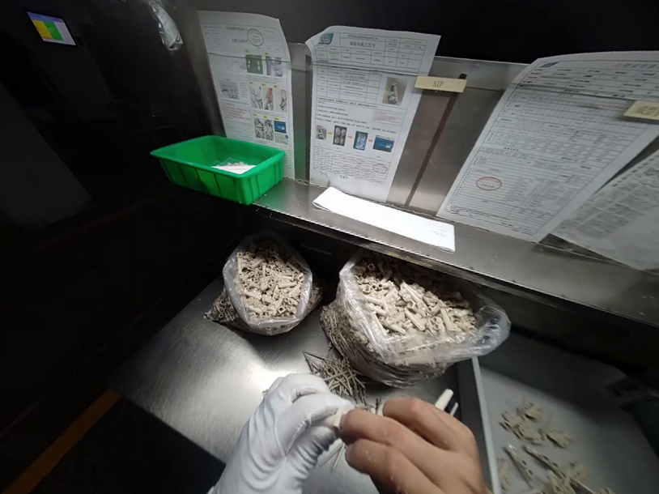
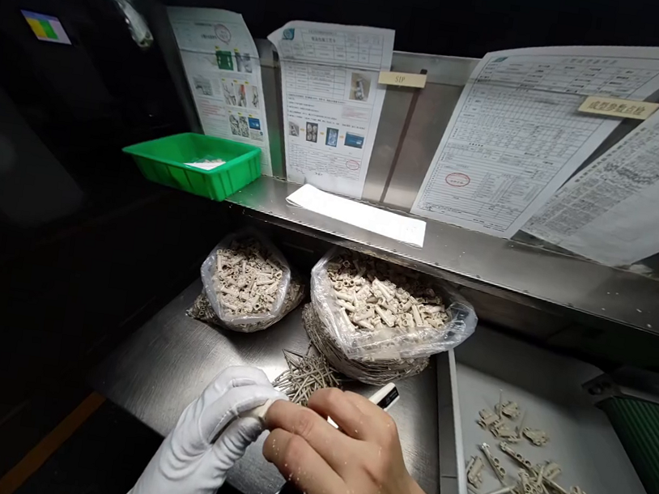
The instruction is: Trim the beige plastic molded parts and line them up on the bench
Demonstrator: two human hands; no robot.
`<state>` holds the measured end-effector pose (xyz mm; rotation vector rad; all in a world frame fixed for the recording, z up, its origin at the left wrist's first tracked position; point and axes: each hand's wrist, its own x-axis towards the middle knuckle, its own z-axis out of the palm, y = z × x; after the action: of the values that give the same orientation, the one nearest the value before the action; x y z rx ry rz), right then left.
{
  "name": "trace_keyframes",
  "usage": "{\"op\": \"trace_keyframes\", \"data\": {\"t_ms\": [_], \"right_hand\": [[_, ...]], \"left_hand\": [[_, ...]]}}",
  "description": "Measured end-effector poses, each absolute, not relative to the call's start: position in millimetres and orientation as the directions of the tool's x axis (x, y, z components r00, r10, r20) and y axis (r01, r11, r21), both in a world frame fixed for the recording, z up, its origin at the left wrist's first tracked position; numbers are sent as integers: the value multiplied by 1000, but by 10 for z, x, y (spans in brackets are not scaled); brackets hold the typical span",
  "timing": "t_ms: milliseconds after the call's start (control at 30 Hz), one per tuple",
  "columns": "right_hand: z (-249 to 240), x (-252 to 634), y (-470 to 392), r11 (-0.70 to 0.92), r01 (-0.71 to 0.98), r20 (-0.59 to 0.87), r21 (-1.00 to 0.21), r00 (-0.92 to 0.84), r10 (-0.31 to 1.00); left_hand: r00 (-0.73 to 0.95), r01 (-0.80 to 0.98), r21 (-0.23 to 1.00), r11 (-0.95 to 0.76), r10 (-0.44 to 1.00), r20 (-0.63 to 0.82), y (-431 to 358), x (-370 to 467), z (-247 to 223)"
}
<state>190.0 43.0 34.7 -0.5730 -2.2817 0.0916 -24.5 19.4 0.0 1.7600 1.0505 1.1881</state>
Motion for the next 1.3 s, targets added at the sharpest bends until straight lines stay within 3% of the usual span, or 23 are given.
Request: {"op": "trace_keyframes", "data": {"t_ms": [200, 300, 433, 567, 667, 833, 1000, 1300], "right_hand": [[419, 1937, 501, 806, 333, 623, -489, -513, 590], [421, 1989, 486, 749, 458, 621, -478, -428, 657], [307, 2027, 459, 629, 579, 541, -519, -347, 766], [186, 2013, 441, 613, 566, 494, -552, -370, 786], [176, 1964, 433, 573, 585, 452, -575, -357, 818], [343, 1868, 452, 591, 725, 548, -352, -352, 759], [657, 1776, 500, 704, 692, 692, -158, -431, 579], [889, 1750, 580, 736, 674, 593, 68, -621, 513]], "left_hand": [[125, 259, 893, -367, 930, 346, 143, -242, 0], [62, 366, 824, -432, 895, 442, 153, -243, -27], [-101, 439, 689, -577, 730, 676, 460, -334, -164], [-240, 487, 642, -593, 615, 751, 871, -486, -223], [-236, 483, 669, -565, 652, 721, 908, -492, -130], [-78, 443, 724, -528, 782, 618, 584, -321, -20], [22, 447, 754, -481, 849, 528, 419, -280, -44], [61, 459, 705, -540, 811, 582, 419, -251, 40]]}}
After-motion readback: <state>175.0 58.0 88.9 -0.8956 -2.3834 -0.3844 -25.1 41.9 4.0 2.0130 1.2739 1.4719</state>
